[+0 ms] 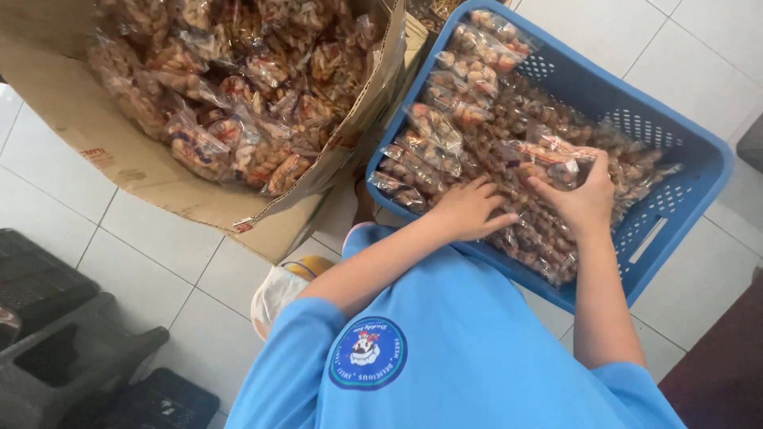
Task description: The person transfers vacuum-sealed snack bags from a cardboard box into a blue plastic basket. They pick up one or two bags at a time and place them into the basket, occasionally adjusting the arrangement of the bags.
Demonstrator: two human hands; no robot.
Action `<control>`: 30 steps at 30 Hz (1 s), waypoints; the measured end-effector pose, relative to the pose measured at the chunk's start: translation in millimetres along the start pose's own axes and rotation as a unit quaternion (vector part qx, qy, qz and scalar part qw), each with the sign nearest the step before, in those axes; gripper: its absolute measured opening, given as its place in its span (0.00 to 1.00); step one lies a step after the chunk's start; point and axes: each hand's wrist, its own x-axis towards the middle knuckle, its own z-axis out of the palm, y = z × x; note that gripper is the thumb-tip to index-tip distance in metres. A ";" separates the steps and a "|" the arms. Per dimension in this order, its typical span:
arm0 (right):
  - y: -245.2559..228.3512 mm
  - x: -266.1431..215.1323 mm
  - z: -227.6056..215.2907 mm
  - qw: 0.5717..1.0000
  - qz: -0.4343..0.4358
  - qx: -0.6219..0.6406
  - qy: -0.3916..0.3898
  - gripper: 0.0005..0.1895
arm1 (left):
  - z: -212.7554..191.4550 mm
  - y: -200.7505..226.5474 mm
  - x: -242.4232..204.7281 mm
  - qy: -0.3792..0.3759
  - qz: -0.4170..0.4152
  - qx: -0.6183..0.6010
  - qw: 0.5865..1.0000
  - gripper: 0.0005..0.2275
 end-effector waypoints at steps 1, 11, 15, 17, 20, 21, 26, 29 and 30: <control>2.2 0.9 2.1 0.999 0.041 -0.012 -0.025 0.42 | 12.9 -13.3 5.2 -0.086 -0.041 0.089 0.991 0.34; -21.0 -13.1 4.4 0.986 0.125 -0.042 -0.098 0.41 | 40.4 -33.1 36.6 -0.233 -0.085 0.222 0.943 0.33; -51.1 -9.0 13.3 0.975 0.075 -0.106 -0.180 0.43 | 32.8 -28.2 29.6 -0.206 -0.077 0.240 0.946 0.31; -64.2 -3.3 21.2 0.958 -0.012 -0.150 -0.243 0.41 | -4.5 2.6 7.1 -0.223 -0.095 0.245 0.939 0.35; -52.4 11.7 41.9 0.949 -0.078 -0.150 -0.266 0.40 | -18.0 18.8 -15.5 -0.225 -0.109 0.264 0.932 0.41; -52.8 14.5 45.4 0.947 -0.081 -0.150 -0.271 0.40 | -9.9 11.9 -13.8 -0.224 -0.115 0.262 0.932 0.41; -21.1 18.1 78.6 0.890 -0.225 -0.300 -0.258 0.40 | 13.9 -10.1 -22.2 -0.139 -0.088 0.250 0.954 0.33; 56.4 25.4 122.4 0.840 -0.358 -0.358 -0.196 0.46 | -86.3 34.7 -63.1 -0.071 0.007 0.073 0.995 0.26; 36.7 16.3 115.2 0.837 -0.365 -0.356 -0.200 0.46 | -135.2 43.9 -82.8 -0.066 0.000 0.071 0.995 0.26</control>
